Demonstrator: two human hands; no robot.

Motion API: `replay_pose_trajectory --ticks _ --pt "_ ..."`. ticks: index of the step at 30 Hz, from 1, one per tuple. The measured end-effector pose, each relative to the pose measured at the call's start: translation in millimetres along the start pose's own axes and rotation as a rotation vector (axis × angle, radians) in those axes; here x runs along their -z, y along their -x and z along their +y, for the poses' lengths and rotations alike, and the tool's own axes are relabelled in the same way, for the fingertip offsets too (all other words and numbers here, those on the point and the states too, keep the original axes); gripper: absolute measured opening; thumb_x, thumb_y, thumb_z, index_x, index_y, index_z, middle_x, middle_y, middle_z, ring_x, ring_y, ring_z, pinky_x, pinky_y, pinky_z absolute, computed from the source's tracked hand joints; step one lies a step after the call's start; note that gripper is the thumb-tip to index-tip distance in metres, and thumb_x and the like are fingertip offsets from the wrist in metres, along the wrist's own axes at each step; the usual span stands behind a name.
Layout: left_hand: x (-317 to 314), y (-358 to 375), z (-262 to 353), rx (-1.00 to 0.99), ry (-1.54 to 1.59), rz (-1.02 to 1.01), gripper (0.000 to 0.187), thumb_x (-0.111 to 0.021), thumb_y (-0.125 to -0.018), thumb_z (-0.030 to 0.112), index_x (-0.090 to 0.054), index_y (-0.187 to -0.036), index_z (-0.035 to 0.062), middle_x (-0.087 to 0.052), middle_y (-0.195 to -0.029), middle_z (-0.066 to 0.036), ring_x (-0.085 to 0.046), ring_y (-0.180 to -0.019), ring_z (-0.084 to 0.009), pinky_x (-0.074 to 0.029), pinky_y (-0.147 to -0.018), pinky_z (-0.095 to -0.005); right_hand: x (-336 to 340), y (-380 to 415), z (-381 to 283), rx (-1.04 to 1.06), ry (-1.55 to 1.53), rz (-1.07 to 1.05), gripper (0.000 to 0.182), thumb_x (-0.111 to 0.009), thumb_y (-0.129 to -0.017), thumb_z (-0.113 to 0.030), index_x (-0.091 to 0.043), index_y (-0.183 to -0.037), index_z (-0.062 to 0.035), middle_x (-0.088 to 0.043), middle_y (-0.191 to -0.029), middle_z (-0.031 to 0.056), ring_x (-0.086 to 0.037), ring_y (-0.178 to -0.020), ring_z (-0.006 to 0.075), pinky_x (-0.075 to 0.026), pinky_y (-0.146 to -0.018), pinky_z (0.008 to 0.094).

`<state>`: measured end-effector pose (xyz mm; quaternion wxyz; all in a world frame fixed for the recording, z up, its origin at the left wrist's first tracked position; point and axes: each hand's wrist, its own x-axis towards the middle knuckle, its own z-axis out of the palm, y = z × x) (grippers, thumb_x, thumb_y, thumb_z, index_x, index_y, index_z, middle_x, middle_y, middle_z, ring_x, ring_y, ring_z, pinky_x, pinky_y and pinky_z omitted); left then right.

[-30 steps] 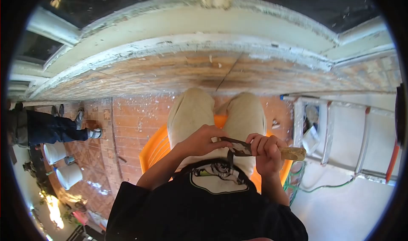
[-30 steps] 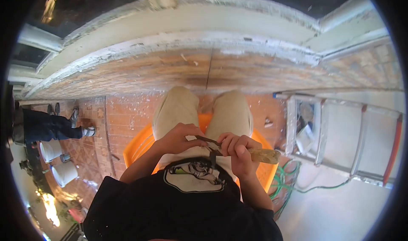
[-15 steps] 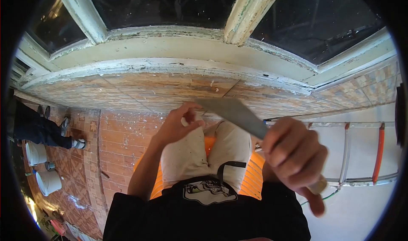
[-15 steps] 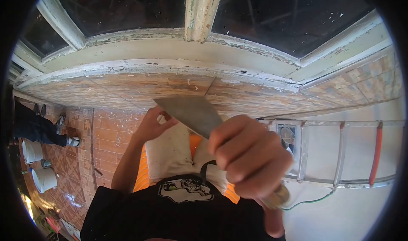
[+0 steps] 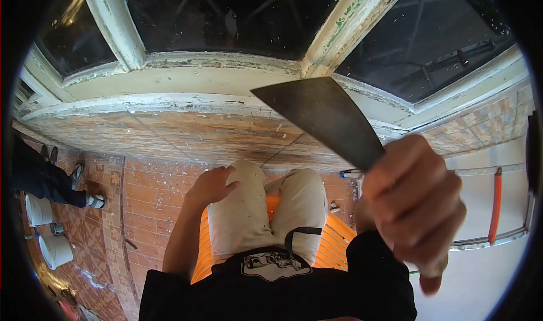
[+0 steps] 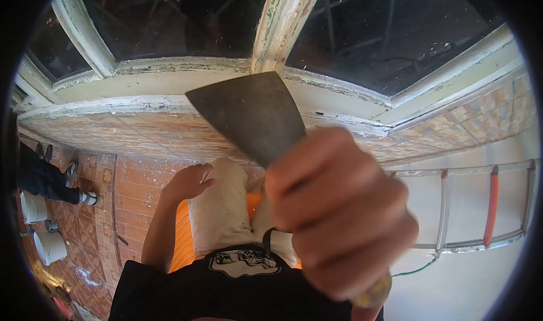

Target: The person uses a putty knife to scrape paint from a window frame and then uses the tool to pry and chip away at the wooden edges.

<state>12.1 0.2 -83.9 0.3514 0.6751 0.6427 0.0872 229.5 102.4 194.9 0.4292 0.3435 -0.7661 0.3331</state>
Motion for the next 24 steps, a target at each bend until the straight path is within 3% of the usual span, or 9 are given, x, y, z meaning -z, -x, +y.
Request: replay_pose_trajectory --ticks 24 --pt "-1.2 3.9 -5.0 0.009 -0.012 -0.048 0.046 -0.058 -0.088 0.037 -0.055 -0.118 0.0022 -0.063 -0.103 -0.023 -0.059 -0.1 -0.038 -0.046 -0.087 -0.0453 4.1 0.8 14.3 0.018 -0.157 -0.02 0.059 -0.051 -0.09 -0.043 -0.043 -0.045 -0.0054 -0.034 -0.039 0.0005 -0.033 -0.029 0.011 -0.027 -0.032 0.0243"
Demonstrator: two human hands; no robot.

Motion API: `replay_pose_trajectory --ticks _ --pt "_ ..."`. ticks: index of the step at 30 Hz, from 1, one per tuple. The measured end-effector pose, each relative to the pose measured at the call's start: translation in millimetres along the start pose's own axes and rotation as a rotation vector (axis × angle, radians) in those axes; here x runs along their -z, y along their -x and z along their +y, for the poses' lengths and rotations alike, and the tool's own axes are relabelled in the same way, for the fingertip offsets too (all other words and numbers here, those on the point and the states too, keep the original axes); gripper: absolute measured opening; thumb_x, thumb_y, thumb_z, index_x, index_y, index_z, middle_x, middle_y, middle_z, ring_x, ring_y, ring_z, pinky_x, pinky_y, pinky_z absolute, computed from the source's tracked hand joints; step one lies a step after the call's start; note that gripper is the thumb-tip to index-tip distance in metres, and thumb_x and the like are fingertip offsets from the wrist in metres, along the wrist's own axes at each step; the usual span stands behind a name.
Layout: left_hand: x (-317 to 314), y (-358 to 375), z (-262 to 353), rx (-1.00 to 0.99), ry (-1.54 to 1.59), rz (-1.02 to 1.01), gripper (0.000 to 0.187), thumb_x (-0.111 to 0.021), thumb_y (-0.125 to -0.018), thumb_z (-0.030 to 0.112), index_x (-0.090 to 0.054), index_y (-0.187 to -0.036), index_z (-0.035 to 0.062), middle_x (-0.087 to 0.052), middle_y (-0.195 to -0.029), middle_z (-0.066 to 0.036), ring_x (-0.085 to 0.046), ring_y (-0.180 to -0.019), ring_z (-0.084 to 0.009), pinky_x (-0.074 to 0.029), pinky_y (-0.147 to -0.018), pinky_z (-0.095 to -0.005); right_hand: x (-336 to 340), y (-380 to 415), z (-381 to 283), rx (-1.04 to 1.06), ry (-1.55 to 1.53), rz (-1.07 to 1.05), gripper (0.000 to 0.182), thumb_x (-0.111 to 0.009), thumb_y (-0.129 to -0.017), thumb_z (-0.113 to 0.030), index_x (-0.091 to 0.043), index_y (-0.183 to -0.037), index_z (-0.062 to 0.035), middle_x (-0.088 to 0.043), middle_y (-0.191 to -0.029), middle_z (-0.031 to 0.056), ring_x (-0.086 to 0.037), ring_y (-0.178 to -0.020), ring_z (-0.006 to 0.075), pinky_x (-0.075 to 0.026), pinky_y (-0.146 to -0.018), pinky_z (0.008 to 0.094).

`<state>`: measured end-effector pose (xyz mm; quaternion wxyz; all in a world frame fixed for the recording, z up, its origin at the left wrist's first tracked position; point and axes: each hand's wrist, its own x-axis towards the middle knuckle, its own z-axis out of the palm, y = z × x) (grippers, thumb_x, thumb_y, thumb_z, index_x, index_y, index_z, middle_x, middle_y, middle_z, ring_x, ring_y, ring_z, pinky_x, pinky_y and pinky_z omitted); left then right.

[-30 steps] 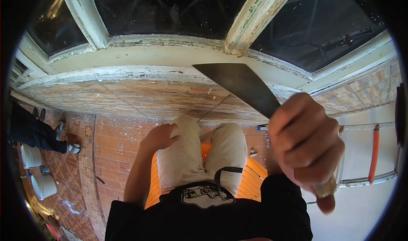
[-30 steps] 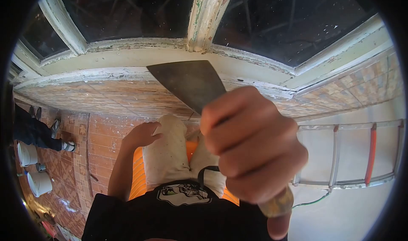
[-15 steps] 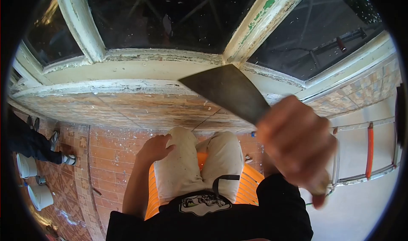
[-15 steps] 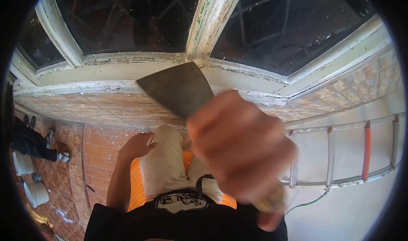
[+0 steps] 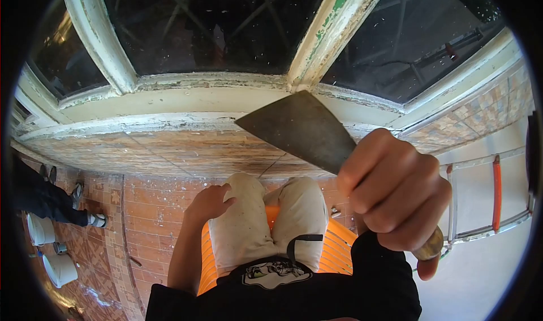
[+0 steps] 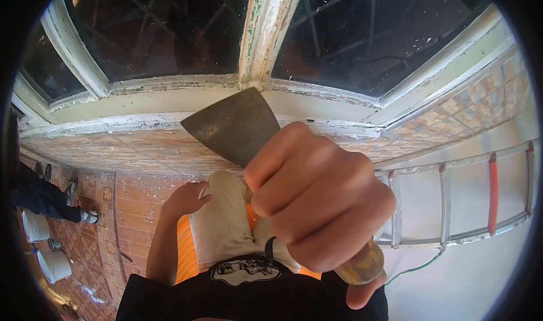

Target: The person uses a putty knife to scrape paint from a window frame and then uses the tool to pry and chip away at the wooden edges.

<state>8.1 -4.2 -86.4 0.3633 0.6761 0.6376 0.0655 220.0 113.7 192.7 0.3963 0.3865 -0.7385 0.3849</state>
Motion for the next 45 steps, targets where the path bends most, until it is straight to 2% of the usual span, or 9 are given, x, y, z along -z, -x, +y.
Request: replay_pose_trajectory --ticks 13,19,22,31,33,37,39,41,45 --pt "11.3 0.3 8.5 0.034 0.017 -0.062 0.044 -0.058 -0.088 0.036 -0.055 -0.114 0.0008 -0.063 -0.097 -0.023 -0.059 -0.097 -0.0385 -0.047 -0.083 -0.0464 -11.1 2.7 3.5 -0.07 0.025 -0.063 0.057 -0.051 -0.088 -0.04 -0.044 -0.045 -0.0036 -0.033 -0.039 0.0004 -0.034 -0.029 0.0117 -0.024 -0.031 0.0241" --pt "0.0 0.7 -0.2 -0.029 0.002 0.021 0.044 -0.059 -0.087 0.038 -0.057 -0.117 0.0052 -0.064 -0.101 -0.022 -0.06 -0.097 -0.0389 -0.047 -0.083 -0.0459 -13.6 -1.7 -0.4 0.006 0.001 0.114 0.056 -0.052 -0.086 -0.043 -0.042 -0.045 -0.0048 -0.03 -0.039 0.0011 -0.03 -0.029 0.0135 -0.023 -0.032 0.0259" --pt "4.5 -1.2 3.2 0.026 -0.017 -0.022 0.045 -0.059 -0.087 0.038 -0.056 -0.118 0.0054 -0.064 -0.103 -0.021 -0.06 -0.098 -0.0382 -0.047 -0.085 -0.045 -9.2 7.6 9.7 -0.11 -0.012 -0.047 0.058 -0.051 -0.087 -0.046 -0.042 -0.046 -0.0064 -0.033 -0.039 -0.001 -0.039 -0.031 0.0122 -0.029 -0.034 0.0219" --pt "-0.4 -0.6 -0.5 -0.008 -0.007 0.023 0.045 -0.059 -0.087 0.037 -0.056 -0.118 0.0044 -0.065 -0.099 -0.021 -0.06 -0.097 -0.038 -0.047 -0.084 -0.0452 -10.8 2.2 6.9 -0.093 0.096 -0.05 0.059 -0.053 -0.09 -0.046 -0.044 -0.048 -0.0056 -0.035 -0.04 0.0003 -0.032 -0.029 0.0125 -0.027 -0.033 0.0242" --pt "0.9 0.7 2.1 0.01 0.01 0.001 0.045 -0.059 -0.087 0.037 -0.056 -0.117 0.0043 -0.065 -0.098 -0.021 -0.06 -0.096 -0.0381 -0.047 -0.083 -0.0452 -18.2 6.2 3.5 -0.041 0.139 0.189 0.062 -0.051 -0.09 -0.052 -0.043 -0.048 -0.0078 -0.035 -0.04 -0.0008 -0.031 -0.03 0.0111 -0.027 -0.032 0.0245" --pt "-0.5 1.4 2.0 -0.02 0.004 0.01 0.044 -0.06 -0.087 0.037 -0.056 -0.115 0.0035 -0.065 -0.094 -0.022 -0.061 -0.093 -0.0385 -0.048 -0.081 -0.0453 -22.2 9.8 -3.5 -0.162 0.302 0.369 0.064 -0.042 -0.089 -0.067 -0.04 -0.054 -0.0127 -0.033 -0.042 -0.0042 -0.03 -0.031 0.0099 -0.023 -0.033 0.0253" --pt "-3.4 2.7 -1.0 -0.018 0.02 0.0 0.044 -0.06 -0.087 0.037 -0.056 -0.115 0.0031 -0.065 -0.092 -0.022 -0.061 -0.092 -0.0387 -0.048 -0.08 -0.0455 -21.5 27.5 11.5 -0.235 0.294 0.284 0.063 -0.04 -0.088 -0.069 -0.042 -0.06 -0.0127 -0.033 -0.045 -0.0044 -0.032 -0.033 0.0099 -0.023 -0.035 0.0253" --pt "1.4 -1.9 -4.5 -0.009 0.043 0.017 0.045 -0.06 -0.087 0.038 -0.056 -0.114 0.0027 -0.065 -0.091 -0.022 -0.061 -0.091 -0.0388 -0.048 -0.079 -0.0457 -37.6 35.2 13.1 -0.222 0.406 0.468 0.062 -0.041 -0.088 -0.069 -0.042 -0.062 -0.0126 -0.033 -0.046 -0.0038 -0.032 -0.034 0.011 -0.024 -0.035 0.027" --pt "-1.7 4.7 -4.1 0.01 0.074 -0.001 0.045 -0.06 -0.086 0.038 -0.057 -0.114 0.0031 -0.065 -0.089 -0.022 -0.061 -0.089 -0.0392 -0.048 -0.078 -0.0461 -48.1 20.1 -8.8 -0.05 0.521 0.507 0.061 -0.042 -0.085 -0.071 -0.041 -0.064 -0.0132 -0.037 -0.053 -0.003 -0.036 -0.046 0.0135 -0.032 -0.055 0.0303"
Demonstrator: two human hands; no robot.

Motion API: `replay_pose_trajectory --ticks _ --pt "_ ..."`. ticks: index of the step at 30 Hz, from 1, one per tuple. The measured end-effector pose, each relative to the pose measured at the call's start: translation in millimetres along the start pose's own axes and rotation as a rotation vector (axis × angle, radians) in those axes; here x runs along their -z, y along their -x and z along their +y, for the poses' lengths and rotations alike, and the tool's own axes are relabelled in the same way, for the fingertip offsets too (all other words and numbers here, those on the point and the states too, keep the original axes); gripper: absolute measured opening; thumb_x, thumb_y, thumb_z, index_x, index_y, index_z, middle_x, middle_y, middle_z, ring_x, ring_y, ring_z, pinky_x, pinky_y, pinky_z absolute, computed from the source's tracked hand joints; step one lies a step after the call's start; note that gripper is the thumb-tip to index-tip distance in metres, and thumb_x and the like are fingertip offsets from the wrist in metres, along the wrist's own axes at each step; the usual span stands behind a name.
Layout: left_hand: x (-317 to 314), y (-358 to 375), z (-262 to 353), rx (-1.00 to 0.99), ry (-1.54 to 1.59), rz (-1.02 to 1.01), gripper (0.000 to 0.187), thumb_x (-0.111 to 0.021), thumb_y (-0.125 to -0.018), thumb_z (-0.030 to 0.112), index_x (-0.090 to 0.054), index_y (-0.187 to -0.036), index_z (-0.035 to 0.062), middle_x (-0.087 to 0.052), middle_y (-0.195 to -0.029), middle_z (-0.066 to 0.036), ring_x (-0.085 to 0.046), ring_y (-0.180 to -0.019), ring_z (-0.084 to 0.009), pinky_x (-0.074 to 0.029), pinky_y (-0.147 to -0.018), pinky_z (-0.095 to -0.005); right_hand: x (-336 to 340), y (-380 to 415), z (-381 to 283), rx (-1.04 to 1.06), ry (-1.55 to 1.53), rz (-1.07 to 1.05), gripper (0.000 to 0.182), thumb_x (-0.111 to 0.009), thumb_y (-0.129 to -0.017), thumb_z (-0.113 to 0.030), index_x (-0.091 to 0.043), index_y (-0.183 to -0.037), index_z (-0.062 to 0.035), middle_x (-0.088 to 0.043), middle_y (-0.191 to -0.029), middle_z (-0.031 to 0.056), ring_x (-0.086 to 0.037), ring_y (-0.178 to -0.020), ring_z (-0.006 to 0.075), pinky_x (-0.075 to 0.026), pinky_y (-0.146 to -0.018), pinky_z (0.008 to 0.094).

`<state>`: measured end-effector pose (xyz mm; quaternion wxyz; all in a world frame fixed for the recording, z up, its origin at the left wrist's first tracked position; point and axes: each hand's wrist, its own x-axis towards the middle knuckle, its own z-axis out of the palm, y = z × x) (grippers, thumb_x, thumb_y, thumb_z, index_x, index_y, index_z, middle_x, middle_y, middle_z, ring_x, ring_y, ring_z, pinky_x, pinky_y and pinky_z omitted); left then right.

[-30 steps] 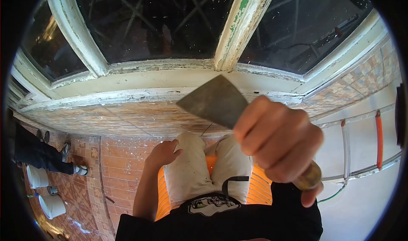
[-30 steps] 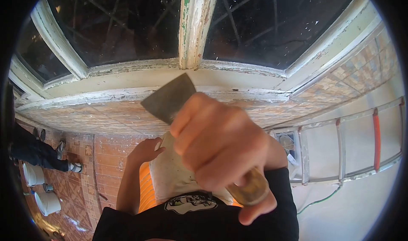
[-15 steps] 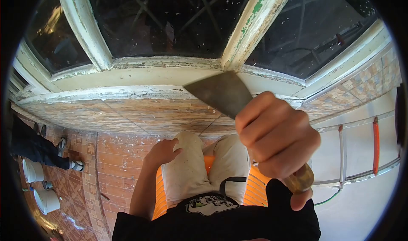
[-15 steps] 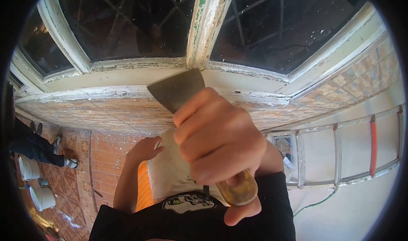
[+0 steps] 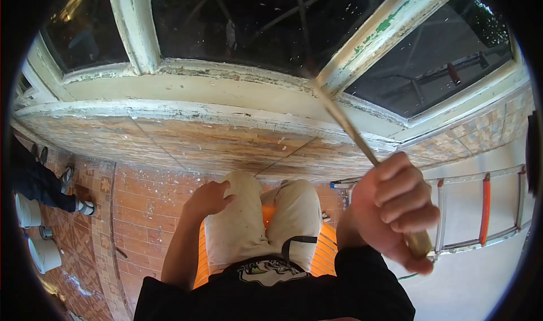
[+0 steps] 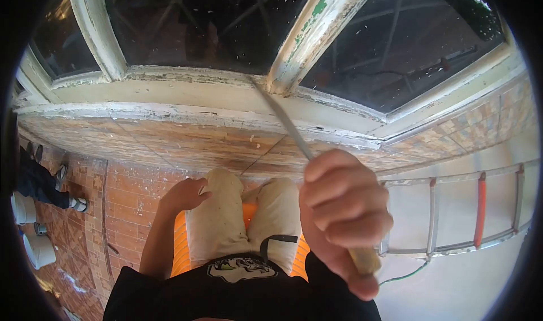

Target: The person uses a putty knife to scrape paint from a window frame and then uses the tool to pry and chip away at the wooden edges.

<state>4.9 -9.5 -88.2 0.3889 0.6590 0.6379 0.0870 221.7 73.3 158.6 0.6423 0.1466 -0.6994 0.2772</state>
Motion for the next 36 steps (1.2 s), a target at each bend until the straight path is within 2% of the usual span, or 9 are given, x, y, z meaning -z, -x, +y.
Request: replay_pose_trajectory --ticks 1,6,8,14,16,22,28,30,36 --pt "1.4 -2.8 0.1 0.004 -0.002 0.006 0.044 -0.06 -0.086 0.038 -0.057 -0.114 0.0036 -0.065 -0.089 -0.022 -0.061 -0.089 -0.0393 -0.048 -0.078 -0.0461 0.9 2.4 -4.6 0.029 0.07 -0.016 0.059 -0.042 -0.084 -0.071 -0.041 -0.066 -0.0148 -0.04 -0.057 -0.0034 -0.039 -0.054 0.0132 -0.03 -0.063 0.0291" --pt "8.8 -3.8 -0.6 -0.009 0.016 -0.016 0.046 -0.059 -0.087 0.038 -0.057 -0.115 0.0016 -0.065 -0.097 -0.024 -0.062 -0.093 -0.0398 -0.05 -0.081 -0.0463 -14.8 1.6 -14.1 0.308 0.294 0.161 0.05 -0.049 -0.088 -0.06 -0.045 -0.068 -0.0134 -0.045 -0.056 -0.0028 -0.048 -0.053 0.0124 -0.038 -0.055 0.0288" --pt "10.2 -3.4 -1.0 0.008 -0.009 -0.015 0.046 -0.059 -0.087 0.038 -0.057 -0.115 0.0016 -0.065 -0.097 -0.023 -0.063 -0.093 -0.0396 -0.05 -0.081 -0.0461 -21.9 -0.2 -12.7 0.349 -0.062 0.248 0.057 -0.053 -0.079 -0.07 -0.043 -0.067 -0.0161 -0.044 -0.059 -0.0049 -0.045 -0.06 0.0111 -0.035 -0.06 0.0287" --pt "7.0 -1.5 -0.6 -0.015 0.005 0.027 0.045 -0.059 -0.087 0.038 -0.057 -0.113 0.0013 -0.065 -0.095 -0.024 -0.063 -0.092 -0.0396 -0.05 -0.081 -0.0458 -3.3 8.7 9.8 0.165 0.029 0.112 0.047 -0.045 -0.093 -0.055 -0.033 -0.069 -0.0159 -0.037 -0.051 -0.0033 -0.03 -0.04 0.0102 -0.031 -0.046 0.0279" --pt "10.9 -0.5 1.3 0.005 -0.006 0.007 0.045 -0.059 -0.088 0.038 -0.057 -0.114 0.0016 -0.065 -0.095 -0.023 -0.063 -0.092 -0.0391 -0.05 -0.081 -0.0456 -0.3 7.3 10.0 0.218 0.065 0.093 0.048 -0.048 -0.093 -0.052 -0.038 -0.071 -0.0107 -0.037 -0.047 -0.0022 -0.032 -0.033 0.0098 -0.027 -0.031 0.0243" --pt "9.3 -1.3 0.9 0.009 -0.002 -0.001 0.045 -0.059 -0.088 0.038 -0.057 -0.114 0.0021 -0.065 -0.096 -0.023 -0.062 -0.095 -0.0378 -0.05 -0.083 -0.0453 8.1 22.0 10.8 0.086 0.183 0.07 0.049 -0.04 -0.096 -0.05 -0.037 -0.066 -0.0113 -0.034 -0.047 -0.0009 -0.034 -0.035 0.0138 -0.036 -0.039 0.0303" --pt "13.6 1.2 5.7 0.053 -0.005 -0.009 0.045 -0.059 -0.088 0.038 -0.057 -0.115 0.0026 -0.065 -0.097 -0.022 -0.062 -0.096 -0.0377 -0.049 -0.084 -0.0451 -9.0 21.6 13.5 0.23 0.392 0.197 0.045 -0.039 -0.098 -0.041 -0.036 -0.065 -0.0102 -0.035 -0.048 -0.0002 -0.03 -0.033 0.0137 -0.035 -0.037 0.03" --pt "12.6 -0.8 5.7 0.049 -0.005 -0.013 0.045 -0.059 -0.088 0.038 -0.057 -0.116 0.0026 -0.065 -0.098 -0.022 -0.062 -0.096 -0.0376 -0.049 -0.084 -0.0451 -8.2 23.5 14.1 0.072 0.362 -0.017 0.042 -0.037 -0.098 -0.038 -0.037 -0.066 -0.0112 -0.034 -0.048 -0.0001 -0.035 -0.037 0.0142 -0.039 -0.042 0.0296" --pt "10.8 0.7 3.2 0.056 0.007 -0.028 0.045 -0.058 -0.088 0.038 -0.057 -0.117 0.0025 -0.065 -0.097 -0.023 -0.062 -0.096 -0.038 -0.049 -0.085 -0.0455 -16.6 26.4 11.2 0.221 0.454 0.209 0.039 -0.043 -0.098 -0.03 -0.037 -0.065 -0.0089 -0.039 -0.049 0.0007 -0.034 -0.034 0.0142 -0.033 -0.034 0.0286"
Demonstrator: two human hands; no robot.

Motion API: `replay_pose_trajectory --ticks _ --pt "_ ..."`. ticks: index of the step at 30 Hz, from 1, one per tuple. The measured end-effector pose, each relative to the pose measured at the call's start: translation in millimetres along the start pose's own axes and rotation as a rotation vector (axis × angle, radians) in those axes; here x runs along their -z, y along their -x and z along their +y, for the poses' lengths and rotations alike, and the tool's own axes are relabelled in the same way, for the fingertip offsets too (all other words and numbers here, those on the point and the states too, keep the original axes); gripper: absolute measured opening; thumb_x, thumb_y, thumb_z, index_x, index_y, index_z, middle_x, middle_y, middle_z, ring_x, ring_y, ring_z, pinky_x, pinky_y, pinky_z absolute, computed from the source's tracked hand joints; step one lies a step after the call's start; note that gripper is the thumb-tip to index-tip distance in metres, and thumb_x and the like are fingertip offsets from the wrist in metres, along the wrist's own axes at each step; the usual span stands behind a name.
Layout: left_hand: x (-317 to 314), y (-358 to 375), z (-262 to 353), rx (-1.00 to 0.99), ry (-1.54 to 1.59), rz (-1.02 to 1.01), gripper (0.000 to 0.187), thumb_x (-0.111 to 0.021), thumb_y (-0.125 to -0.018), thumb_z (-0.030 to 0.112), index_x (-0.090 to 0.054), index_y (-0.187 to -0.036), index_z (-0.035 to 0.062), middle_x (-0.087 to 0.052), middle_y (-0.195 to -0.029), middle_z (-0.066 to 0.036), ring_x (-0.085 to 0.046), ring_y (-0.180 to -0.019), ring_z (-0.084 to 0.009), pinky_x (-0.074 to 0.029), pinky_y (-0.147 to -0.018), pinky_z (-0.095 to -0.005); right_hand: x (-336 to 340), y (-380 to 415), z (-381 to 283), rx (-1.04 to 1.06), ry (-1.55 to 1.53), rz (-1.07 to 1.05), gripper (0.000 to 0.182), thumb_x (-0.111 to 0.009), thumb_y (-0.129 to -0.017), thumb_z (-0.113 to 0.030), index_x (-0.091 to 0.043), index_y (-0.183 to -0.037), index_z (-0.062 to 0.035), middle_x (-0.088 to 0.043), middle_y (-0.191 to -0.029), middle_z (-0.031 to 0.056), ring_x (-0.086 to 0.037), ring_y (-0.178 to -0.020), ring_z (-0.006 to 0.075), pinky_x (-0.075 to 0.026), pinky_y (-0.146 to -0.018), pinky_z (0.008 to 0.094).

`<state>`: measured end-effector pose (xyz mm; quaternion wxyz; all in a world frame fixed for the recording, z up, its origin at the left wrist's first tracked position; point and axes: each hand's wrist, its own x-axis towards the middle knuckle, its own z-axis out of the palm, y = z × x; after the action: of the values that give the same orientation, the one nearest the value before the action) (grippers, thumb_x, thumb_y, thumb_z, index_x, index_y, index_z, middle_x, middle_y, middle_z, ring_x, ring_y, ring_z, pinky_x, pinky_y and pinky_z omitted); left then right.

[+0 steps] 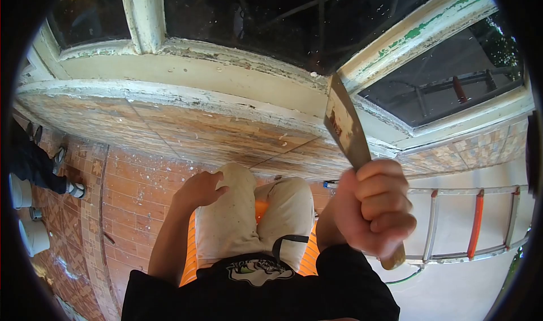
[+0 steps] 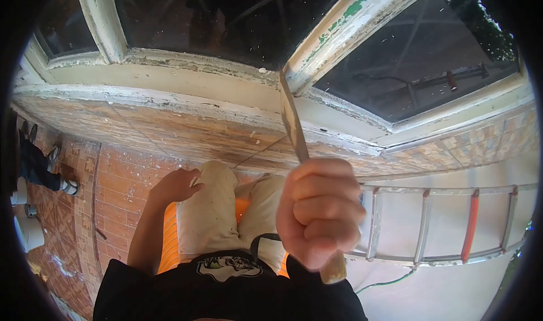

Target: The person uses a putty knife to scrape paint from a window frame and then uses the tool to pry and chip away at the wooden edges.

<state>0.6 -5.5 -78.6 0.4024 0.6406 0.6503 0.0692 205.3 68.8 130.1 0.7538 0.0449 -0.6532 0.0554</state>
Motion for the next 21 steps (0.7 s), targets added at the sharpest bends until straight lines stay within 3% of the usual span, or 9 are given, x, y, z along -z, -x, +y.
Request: replay_pose_trajectory --ticks 2,6,7,10,12,14,16,19,21 --pt "1.1 -2.0 1.9 0.005 -0.01 0.0 0.045 -0.058 -0.088 0.038 -0.056 -0.117 0.0024 -0.065 -0.097 -0.023 -0.062 -0.096 -0.0383 -0.049 -0.085 -0.0458 7.0 3.2 2.7 -0.132 -0.066 -0.227 0.04 -0.042 -0.098 -0.033 -0.038 -0.064 -0.0107 -0.038 -0.049 0.0 -0.041 -0.044 0.0148 -0.039 -0.042 0.0284" --pt "3.1 -0.7 1.0 -0.02 -0.002 0.009 0.045 -0.058 -0.088 0.038 -0.056 -0.116 0.002 -0.065 -0.096 -0.023 -0.062 -0.096 -0.0381 -0.049 -0.084 -0.0459 -1.3 -1.1 -4.2 0.006 -0.07 -0.031 0.039 -0.045 -0.098 -0.029 -0.038 -0.064 -0.0091 -0.036 -0.047 -0.0008 -0.035 -0.037 0.0137 -0.034 -0.037 0.0285" --pt "1.5 1.2 1.0 -0.028 0.004 0.021 0.045 -0.058 -0.088 0.037 -0.056 -0.116 0.0019 -0.065 -0.096 -0.023 -0.062 -0.096 -0.038 -0.049 -0.084 -0.0458 -2.2 6.5 -3.0 -0.003 0.101 -0.018 0.04 -0.044 -0.098 -0.029 -0.038 -0.064 -0.0086 -0.036 -0.047 -0.0007 -0.034 -0.036 0.0137 -0.034 -0.037 0.0286" --pt "4.1 1.1 4.6 0.001 -0.003 -0.002 0.045 -0.058 -0.088 0.037 -0.057 -0.116 0.0017 -0.065 -0.096 -0.023 -0.062 -0.095 -0.038 -0.049 -0.084 -0.0453 5.7 6.8 1.9 -0.133 -0.111 -0.215 0.039 -0.041 -0.098 -0.031 -0.039 -0.066 -0.0091 -0.039 -0.05 0.0 -0.04 -0.043 0.0142 -0.04 -0.044 0.0289" --pt "0.1 2.3 2.4 -0.018 -0.007 0.001 0.045 -0.059 -0.088 0.037 -0.057 -0.115 0.0017 -0.065 -0.097 -0.022 -0.062 -0.095 -0.038 -0.049 -0.084 -0.0451 5.5 4.0 -3.4 -0.186 -0.128 -0.139 0.037 -0.041 -0.097 -0.029 -0.039 -0.066 -0.0091 -0.04 -0.051 0.0004 -0.04 -0.044 0.0143 -0.04 -0.044 0.0296" --pt "1.8 -0.4 1.4 -0.034 0.0 0.024 0.045 -0.059 -0.088 0.037 -0.057 -0.115 0.0016 -0.065 -0.097 -0.022 -0.062 -0.095 -0.038 -0.049 -0.083 -0.0449 6.2 -0.8 -1.7 -0.022 -0.138 0.045 0.037 -0.042 -0.097 -0.027 -0.039 -0.066 -0.0084 -0.038 -0.049 0.0008 -0.036 -0.039 0.0145 -0.038 -0.041 0.0306" --pt "3.4 0.0 4.0 0.003 -0.024 -0.019 0.044 -0.059 -0.088 0.037 -0.057 -0.115 0.002 -0.065 -0.098 -0.022 -0.062 -0.095 -0.0378 -0.049 -0.083 -0.0446 5.2 1.8 -0.4 -0.106 0.038 0.005 0.037 -0.045 -0.097 -0.028 -0.038 -0.065 -0.009 -0.037 -0.047 0.0007 -0.037 -0.039 0.0144 -0.037 -0.04 0.0308" --pt "3.2 0.4 4.4 -0.007 -0.009 -0.008 0.044 -0.059 -0.088 0.037 -0.057 -0.115 0.0024 -0.065 -0.097 -0.022 -0.062 -0.095 -0.0378 -0.049 -0.083 -0.0448 9.3 3.5 5.2 -0.204 -0.208 -0.237 0.038 -0.044 -0.097 -0.03 -0.037 -0.065 -0.0103 -0.039 -0.049 0.0003 -0.043 -0.046 0.0157 -0.039 -0.042 0.0303" --pt "1.1 1.5 2.0 -0.014 -0.006 -0.003 0.044 -0.059 -0.088 0.037 -0.057 -0.115 0.0025 -0.065 -0.096 -0.022 -0.062 -0.094 -0.0379 -0.049 -0.082 -0.0451 5.0 -1.4 -1.0 -0.133 -0.175 -0.132 0.039 -0.042 -0.097 -0.028 -0.033 -0.063 -0.0113 -0.033 -0.047 -0.0003 -0.035 -0.041 0.0137 -0.034 -0.041 0.0297"
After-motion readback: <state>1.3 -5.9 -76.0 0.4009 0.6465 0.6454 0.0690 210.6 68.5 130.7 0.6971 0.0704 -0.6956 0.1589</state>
